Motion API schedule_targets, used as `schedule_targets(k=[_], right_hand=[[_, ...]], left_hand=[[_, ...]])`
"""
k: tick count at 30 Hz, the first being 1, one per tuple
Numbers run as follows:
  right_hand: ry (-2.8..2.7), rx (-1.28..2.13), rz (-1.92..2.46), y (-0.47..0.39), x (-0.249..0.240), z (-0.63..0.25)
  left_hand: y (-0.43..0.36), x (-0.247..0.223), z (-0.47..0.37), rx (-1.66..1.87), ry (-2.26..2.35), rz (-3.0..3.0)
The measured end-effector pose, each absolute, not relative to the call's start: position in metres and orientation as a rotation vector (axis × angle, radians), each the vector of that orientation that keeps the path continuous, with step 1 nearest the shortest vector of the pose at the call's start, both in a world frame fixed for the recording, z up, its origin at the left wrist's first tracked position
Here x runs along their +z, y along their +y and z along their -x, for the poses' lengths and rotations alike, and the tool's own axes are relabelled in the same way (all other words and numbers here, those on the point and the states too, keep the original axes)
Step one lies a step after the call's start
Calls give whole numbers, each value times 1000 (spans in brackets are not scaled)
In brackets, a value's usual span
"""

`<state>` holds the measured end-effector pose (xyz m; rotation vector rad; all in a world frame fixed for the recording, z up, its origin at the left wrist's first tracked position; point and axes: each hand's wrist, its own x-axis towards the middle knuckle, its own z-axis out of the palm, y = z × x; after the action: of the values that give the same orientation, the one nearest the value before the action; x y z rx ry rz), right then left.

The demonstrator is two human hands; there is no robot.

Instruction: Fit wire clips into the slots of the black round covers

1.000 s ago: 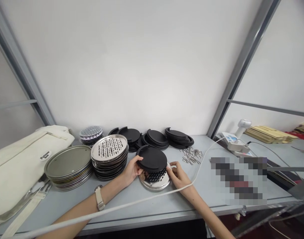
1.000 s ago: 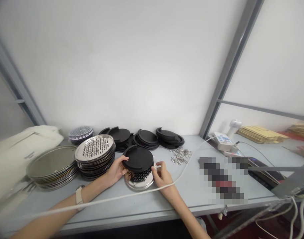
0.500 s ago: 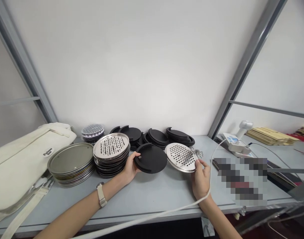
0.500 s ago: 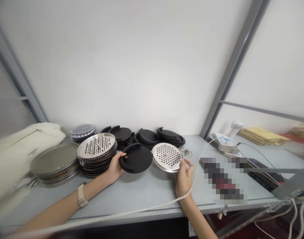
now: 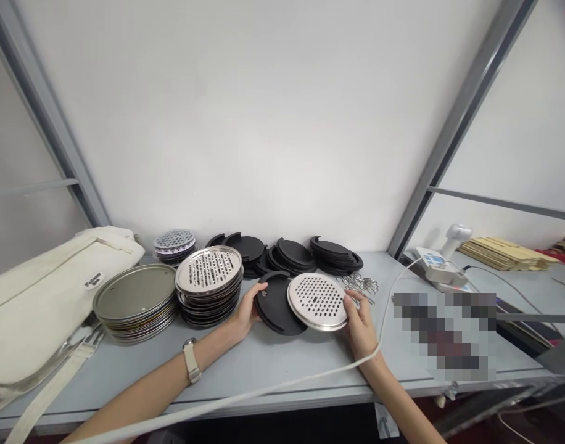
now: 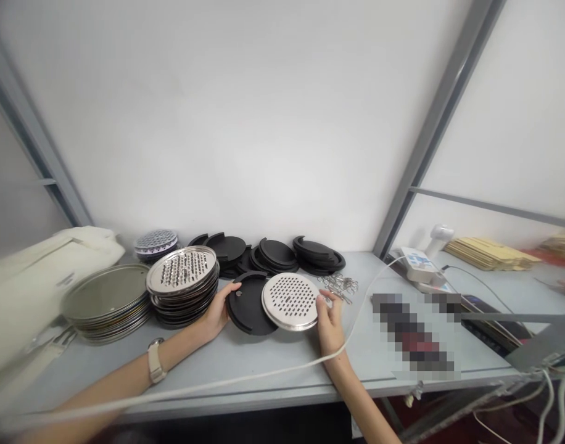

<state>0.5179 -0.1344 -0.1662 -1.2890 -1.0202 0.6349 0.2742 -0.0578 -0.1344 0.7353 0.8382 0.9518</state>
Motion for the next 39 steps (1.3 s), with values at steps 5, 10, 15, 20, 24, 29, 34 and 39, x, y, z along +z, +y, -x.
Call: schedule_targets(k=[5, 10, 15, 20, 24, 29, 34, 39], right_hand=[[-1143, 910, 1199, -141, -151, -494], [-1237, 888, 1280, -151, -138, -483], [-1377, 963, 1254, -160, -131, -480], [-1541, 1066, 1078, -163, -130, -478], [-1538, 1088, 1083, -161, -132, -478], [-1545, 1090, 1111, -159, -137, -478], [-1593, 998, 1096, -164, -130, -476], [-1566, 952, 1144, -167, -127, -478]], left_hand=[[-61, -133, -276, 810, 824, -774], [-60, -136, -276, 828, 788, -792], [-59, -129, -275, 932, 683, -690], [-58, -126, -272, 973, 658, -614], [-57, -132, -273, 953, 640, -676], [-61, -133, -275, 863, 643, -758], [-66, -129, -273, 827, 601, -795], [-69, -130, -271, 806, 645, -810]])
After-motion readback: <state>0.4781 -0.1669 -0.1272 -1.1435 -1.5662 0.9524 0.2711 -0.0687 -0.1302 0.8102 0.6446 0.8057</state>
